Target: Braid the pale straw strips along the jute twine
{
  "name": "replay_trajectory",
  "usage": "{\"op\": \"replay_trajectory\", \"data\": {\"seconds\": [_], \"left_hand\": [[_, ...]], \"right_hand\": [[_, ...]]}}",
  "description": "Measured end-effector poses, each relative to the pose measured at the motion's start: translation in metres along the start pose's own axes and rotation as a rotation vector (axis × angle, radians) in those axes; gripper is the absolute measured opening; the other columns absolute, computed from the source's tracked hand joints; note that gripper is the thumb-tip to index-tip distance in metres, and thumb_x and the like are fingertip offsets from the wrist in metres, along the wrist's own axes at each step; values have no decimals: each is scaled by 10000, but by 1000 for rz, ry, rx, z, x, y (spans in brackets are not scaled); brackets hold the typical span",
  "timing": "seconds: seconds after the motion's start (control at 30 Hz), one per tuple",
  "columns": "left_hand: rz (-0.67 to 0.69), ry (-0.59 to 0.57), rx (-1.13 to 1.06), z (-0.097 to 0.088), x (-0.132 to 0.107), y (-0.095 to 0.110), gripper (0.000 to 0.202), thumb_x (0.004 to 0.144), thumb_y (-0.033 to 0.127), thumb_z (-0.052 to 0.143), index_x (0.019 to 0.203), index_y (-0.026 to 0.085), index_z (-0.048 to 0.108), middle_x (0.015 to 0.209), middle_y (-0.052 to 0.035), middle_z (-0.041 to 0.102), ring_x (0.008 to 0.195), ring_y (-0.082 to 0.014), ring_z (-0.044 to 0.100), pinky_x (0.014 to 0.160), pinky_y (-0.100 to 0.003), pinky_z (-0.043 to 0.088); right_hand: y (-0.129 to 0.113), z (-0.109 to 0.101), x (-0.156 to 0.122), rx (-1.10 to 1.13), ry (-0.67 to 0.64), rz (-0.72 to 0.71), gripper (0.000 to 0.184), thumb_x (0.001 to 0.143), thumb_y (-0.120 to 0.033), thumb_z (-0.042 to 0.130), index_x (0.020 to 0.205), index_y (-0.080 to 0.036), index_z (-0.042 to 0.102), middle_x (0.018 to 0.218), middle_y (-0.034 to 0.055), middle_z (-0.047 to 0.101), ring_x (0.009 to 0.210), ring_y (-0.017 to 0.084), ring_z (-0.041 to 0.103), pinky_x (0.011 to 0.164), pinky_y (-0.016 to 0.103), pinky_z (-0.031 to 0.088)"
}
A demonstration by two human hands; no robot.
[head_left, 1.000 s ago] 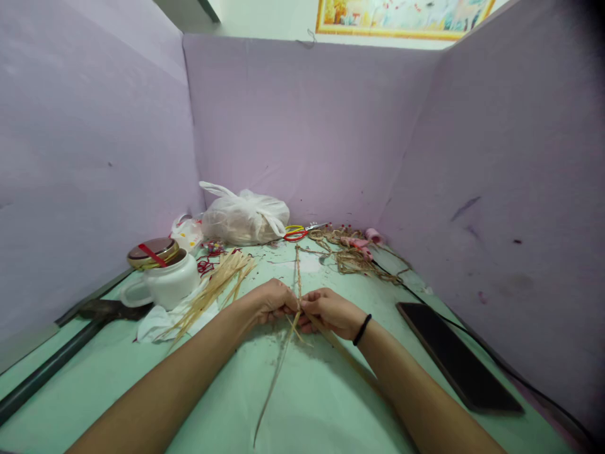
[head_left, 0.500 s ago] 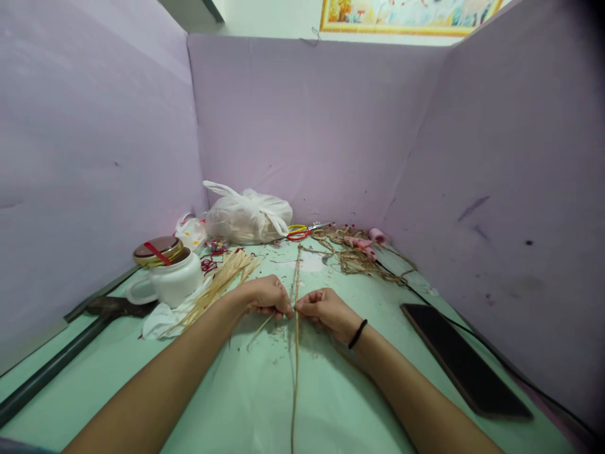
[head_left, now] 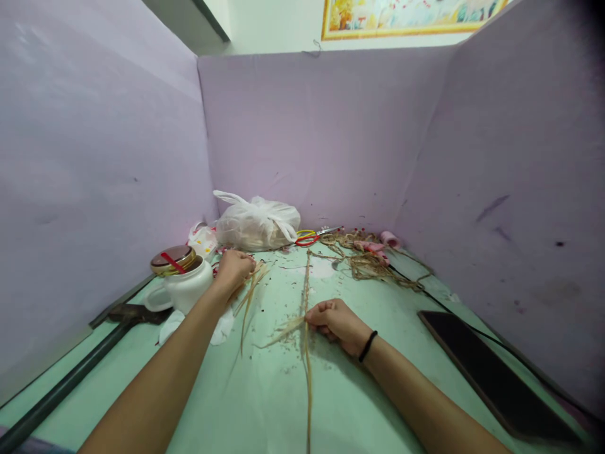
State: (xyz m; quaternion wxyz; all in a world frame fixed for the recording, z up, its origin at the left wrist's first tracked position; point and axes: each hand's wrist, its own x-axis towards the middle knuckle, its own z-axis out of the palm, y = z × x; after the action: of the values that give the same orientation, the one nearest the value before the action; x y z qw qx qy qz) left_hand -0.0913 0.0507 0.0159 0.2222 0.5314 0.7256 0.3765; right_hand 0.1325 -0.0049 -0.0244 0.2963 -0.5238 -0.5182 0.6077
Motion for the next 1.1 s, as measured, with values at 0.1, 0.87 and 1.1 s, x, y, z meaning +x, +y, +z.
{"op": "replay_trajectory", "data": {"seconds": [0.1,0.87,1.1], "left_hand": [[21,-39,213,5,4,-11,70,534,153,565,585,129,607,458,-2,500,471,-122,483,442,-206,297],[144,-448,477,0,-17,12,102,520,192,543,548,139,624,506,-33,583,457,-134,504,443,-219,351],[364,-513,406,24,-47,30,188,541,191,538,663,155,677,613,-19,625,572,-136,534,495,-205,350]], "right_hand": [[0,-1,1,-9,-14,1,64,574,-164,563,532,-120,546,392,-47,435,315,23,238,336,195,111],[-2,-1,1,-27,-30,7,42,568,-140,555,535,-126,533,427,-41,483,322,19,246,328,188,125],[0,-2,1,-42,-41,-5,20,559,-138,543,543,-128,535,414,-53,451,326,23,242,332,188,124]]}}
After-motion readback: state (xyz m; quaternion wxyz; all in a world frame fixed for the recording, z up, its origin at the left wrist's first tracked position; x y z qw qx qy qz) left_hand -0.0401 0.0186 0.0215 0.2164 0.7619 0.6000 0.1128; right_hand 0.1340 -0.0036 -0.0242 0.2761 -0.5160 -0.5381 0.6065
